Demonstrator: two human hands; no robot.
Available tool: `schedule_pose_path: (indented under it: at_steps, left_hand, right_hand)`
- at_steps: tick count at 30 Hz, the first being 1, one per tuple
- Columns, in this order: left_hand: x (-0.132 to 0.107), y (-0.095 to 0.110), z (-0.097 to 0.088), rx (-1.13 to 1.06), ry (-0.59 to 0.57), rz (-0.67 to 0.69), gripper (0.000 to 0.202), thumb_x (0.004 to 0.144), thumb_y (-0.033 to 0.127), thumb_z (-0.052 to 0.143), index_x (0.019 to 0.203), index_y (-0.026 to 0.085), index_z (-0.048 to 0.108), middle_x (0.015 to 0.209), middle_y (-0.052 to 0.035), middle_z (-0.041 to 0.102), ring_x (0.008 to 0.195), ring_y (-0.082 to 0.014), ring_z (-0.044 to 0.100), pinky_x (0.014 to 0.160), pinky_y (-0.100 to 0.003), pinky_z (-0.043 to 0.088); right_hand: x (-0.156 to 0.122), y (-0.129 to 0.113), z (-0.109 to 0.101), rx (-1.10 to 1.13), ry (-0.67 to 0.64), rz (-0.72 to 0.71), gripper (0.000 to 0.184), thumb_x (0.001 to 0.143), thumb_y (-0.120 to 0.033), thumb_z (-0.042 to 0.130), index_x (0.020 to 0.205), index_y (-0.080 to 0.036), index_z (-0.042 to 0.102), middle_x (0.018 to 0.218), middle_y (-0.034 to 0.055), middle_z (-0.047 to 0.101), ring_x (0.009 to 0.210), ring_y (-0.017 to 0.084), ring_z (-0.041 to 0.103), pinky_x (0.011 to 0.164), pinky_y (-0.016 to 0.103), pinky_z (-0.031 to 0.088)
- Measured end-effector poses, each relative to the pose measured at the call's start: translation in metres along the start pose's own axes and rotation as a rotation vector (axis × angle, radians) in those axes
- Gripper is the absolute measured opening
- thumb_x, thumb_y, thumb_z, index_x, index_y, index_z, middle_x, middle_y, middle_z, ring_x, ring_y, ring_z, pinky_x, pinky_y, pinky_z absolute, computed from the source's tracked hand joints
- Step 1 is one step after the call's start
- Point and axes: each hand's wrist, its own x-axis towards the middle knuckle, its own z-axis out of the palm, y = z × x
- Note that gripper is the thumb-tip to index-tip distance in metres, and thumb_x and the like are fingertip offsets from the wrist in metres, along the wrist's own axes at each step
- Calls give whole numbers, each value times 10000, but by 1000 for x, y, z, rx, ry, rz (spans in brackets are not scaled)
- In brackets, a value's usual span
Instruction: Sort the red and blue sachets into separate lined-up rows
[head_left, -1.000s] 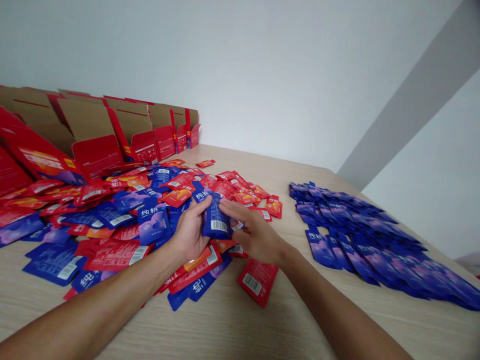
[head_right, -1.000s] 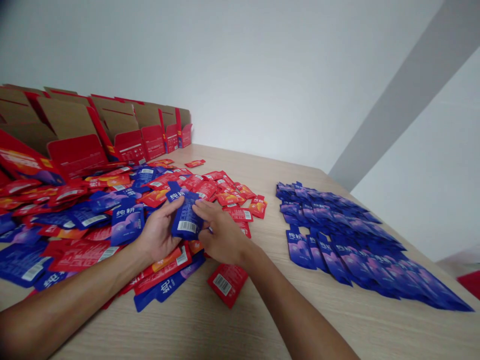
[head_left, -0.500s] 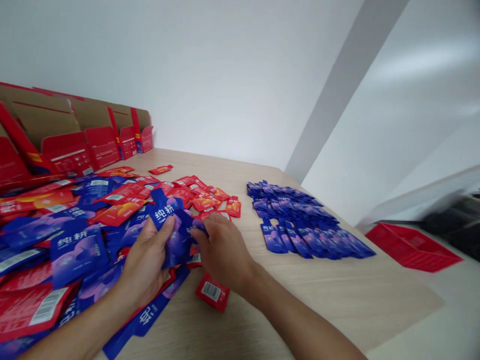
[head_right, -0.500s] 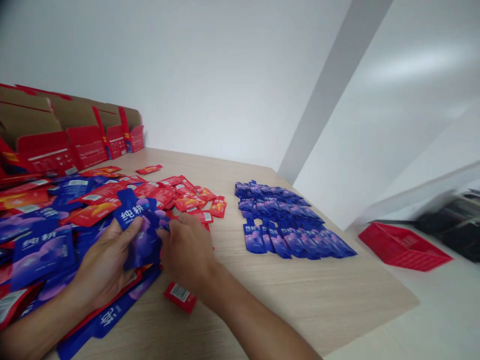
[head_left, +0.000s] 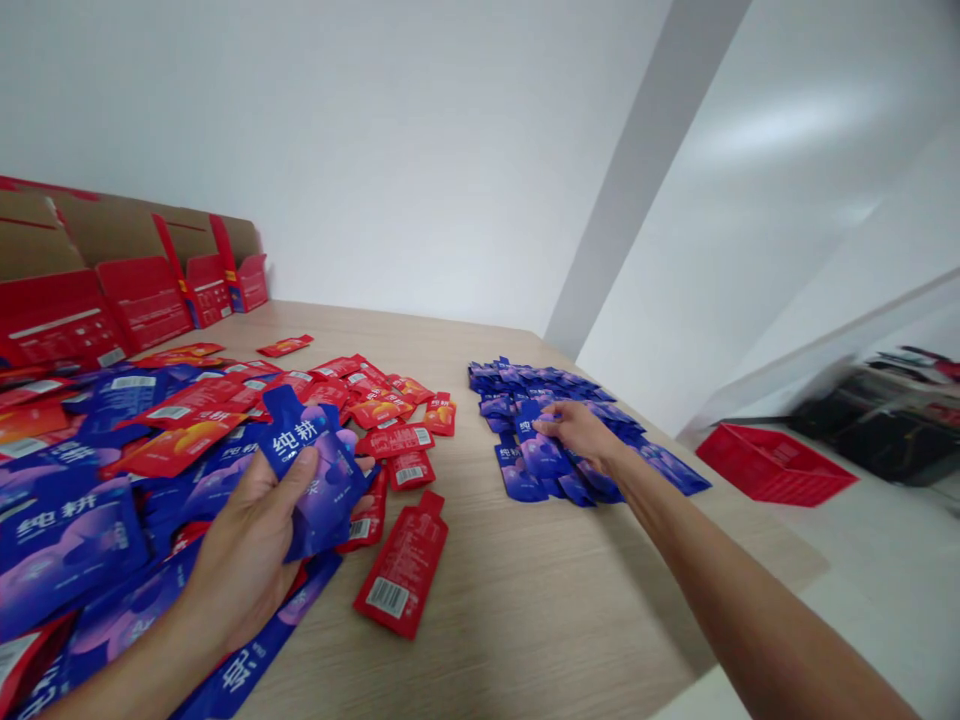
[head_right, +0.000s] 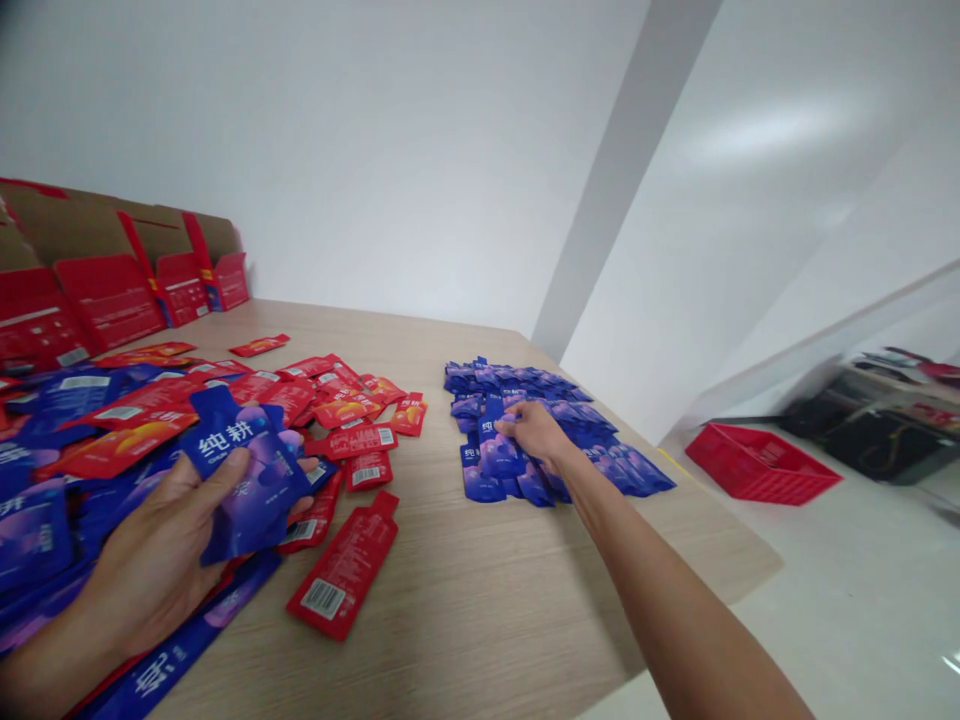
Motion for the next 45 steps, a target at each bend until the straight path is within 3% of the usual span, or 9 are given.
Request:
schedule_pose_path:
  at_steps: [4,9,16,20,23,29,34,40,45]
  left_hand:
    - [0,-2,4,20,-9,-8,331,1017,175,641,1303,329,705,1003,-29,840,717,-229,820,559,-333,687]
    - [-5,-1,7,16,-8,-53,228,943,239,734,1161,303,746,927,-21,830,671,-235,796,588,-349,690]
    - [-2,-14,12,124,-261,40,439,676,480,991,955,212,785,801,-31,796,649,-210,733,557,-280,619]
    - [-1,-25,34,307,-420,138,409,715,528,943,946,206,840,841,-57,818,694,-218,727,602,-277,577]
    - [-2,-34,53,381,-472,221,342,754,509,898,917,214,842,836,-55,814,746,-240,735,639,-292,572]
    - [7,-46,79,234,-572,-56,255,801,332,715,1016,214,783,825,-63,794,726,-244,765,639,-305,593]
    - [12,-47,97,79,-551,-98,885,721,133,745,1556,290,496,980,-51,803,742,-248,796,682,-350,642]
    - [10,-57,119,101,-436,-69,895,742,94,730,1567,260,424,963,-45,789,669,-220,773,649,-337,641]
    - [9,-67,133,118,-419,-49,708,720,134,711,1400,219,536,928,-46,788,665,-218,754,624,-325,619]
  right_hand:
    - [3,28,15,-78,-6,-1,334,1013,-418,767,833,-157,661,652,-80,586,490,62,500,476,191,437]
    - [7,30,15,-173,96,-94,306,1018,-425,753,876,-165,675,782,-38,660,654,112,619,668,280,563]
    - [-48,-37,37,-68,26,-319,253,847,-486,805,862,-238,754,801,41,714,747,219,632,687,354,518]
    - [-97,-78,71,133,-260,-255,403,931,-611,686,824,-226,733,663,-15,642,567,141,530,526,273,391]
    - [-110,-86,83,281,-258,-162,451,838,-655,772,768,-222,669,599,-40,581,536,124,483,505,261,347]
    - [-79,-51,12,257,-1,-60,530,818,-734,770,749,-233,613,577,-49,510,512,107,393,486,269,289]
    - [-36,1,-57,98,68,185,357,1056,-488,671,845,-202,642,718,-38,593,566,93,481,525,230,443]
    - [-22,42,-55,-89,2,378,244,1077,-422,669,1156,-197,723,1149,58,736,918,174,709,804,338,636]
    - [-26,32,-47,-160,54,241,229,1055,-407,702,1132,-192,720,1165,59,731,964,186,708,854,362,624]
